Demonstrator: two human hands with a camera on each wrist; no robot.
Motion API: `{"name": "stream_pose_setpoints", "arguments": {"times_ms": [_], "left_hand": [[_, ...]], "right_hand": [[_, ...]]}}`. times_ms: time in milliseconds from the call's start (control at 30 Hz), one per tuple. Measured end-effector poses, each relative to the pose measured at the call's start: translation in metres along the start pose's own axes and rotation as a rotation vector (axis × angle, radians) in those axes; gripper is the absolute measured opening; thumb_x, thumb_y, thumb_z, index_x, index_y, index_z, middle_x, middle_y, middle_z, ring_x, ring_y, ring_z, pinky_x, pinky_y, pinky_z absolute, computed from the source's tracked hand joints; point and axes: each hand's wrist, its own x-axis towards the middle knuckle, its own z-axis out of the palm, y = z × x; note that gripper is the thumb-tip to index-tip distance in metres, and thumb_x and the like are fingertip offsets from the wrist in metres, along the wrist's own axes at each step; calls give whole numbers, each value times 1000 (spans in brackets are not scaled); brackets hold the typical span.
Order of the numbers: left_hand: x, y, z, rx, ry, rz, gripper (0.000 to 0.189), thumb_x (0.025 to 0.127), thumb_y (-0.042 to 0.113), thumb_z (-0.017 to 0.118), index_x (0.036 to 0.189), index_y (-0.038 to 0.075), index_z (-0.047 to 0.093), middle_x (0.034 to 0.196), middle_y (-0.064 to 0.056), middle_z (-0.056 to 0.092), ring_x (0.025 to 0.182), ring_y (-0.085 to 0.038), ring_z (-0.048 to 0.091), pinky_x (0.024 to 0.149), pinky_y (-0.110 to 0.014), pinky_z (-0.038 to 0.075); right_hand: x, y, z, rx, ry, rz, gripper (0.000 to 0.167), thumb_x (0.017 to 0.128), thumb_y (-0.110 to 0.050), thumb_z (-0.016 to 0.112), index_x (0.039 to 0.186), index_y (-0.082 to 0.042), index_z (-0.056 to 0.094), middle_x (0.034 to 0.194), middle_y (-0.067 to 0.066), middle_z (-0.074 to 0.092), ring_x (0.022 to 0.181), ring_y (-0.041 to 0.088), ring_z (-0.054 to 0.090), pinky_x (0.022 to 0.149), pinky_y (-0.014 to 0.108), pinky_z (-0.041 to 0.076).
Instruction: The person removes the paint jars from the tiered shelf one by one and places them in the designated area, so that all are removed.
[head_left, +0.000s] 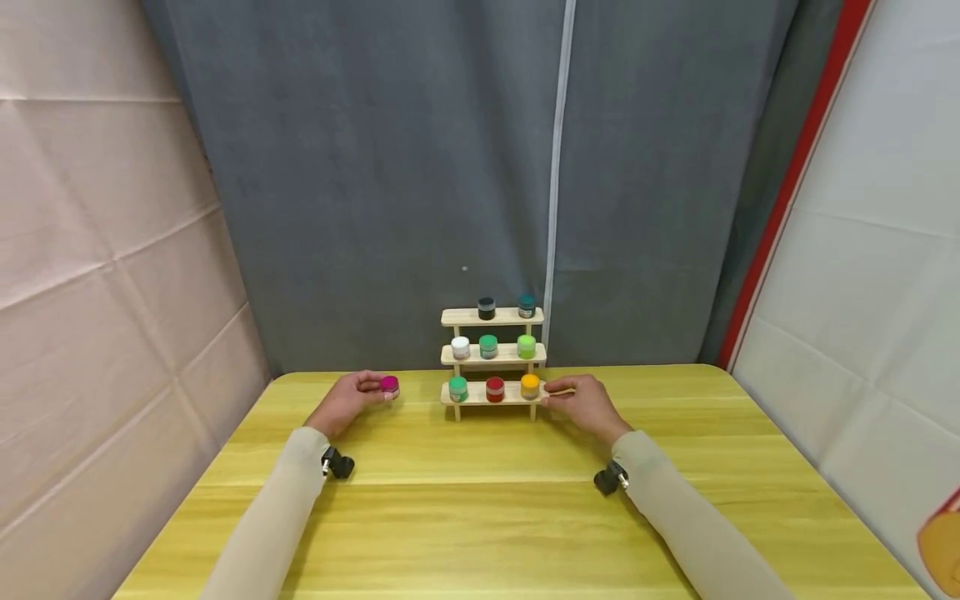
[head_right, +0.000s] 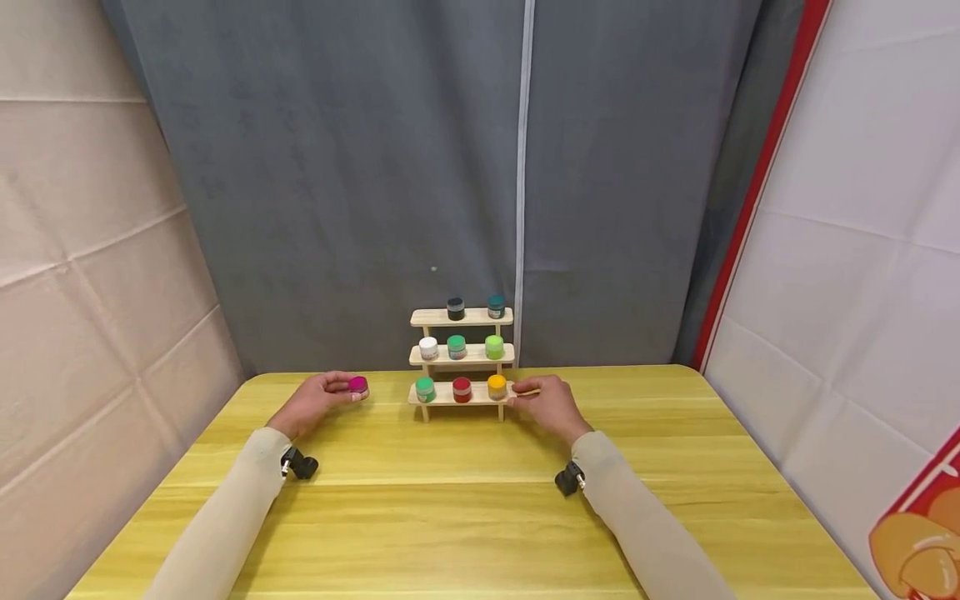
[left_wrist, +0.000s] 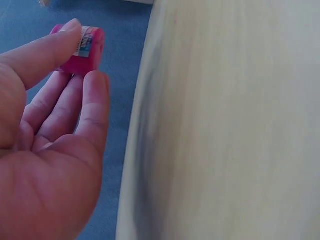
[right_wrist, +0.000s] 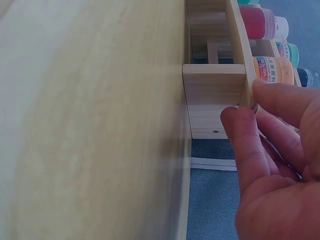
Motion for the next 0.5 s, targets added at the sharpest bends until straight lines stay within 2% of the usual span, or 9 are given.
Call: {"name": "stream_pose_setpoints", "arguments": {"times_ms": [233,500], "left_hand": [[-5,-13,-5,8,-21,-27,56,95,19,82,142,-1,60,135,-17,71,112,-16,71,93,-22,57],[-9,-16,-11,13,-39,-51,56,96,16,81,143,-3,59,137,-21,69,113,-15,70,95,-27,59]], "right_hand": [[-2,-1,2,22,2,11,30,91,-21,85,118,-10,81,124,13,77,101,23,78,89,38,64],[-2,-2,1,22,3,18,31,91,-23,85,119,-10,80,124,12,77,101,21,77,91,39,63]]}}
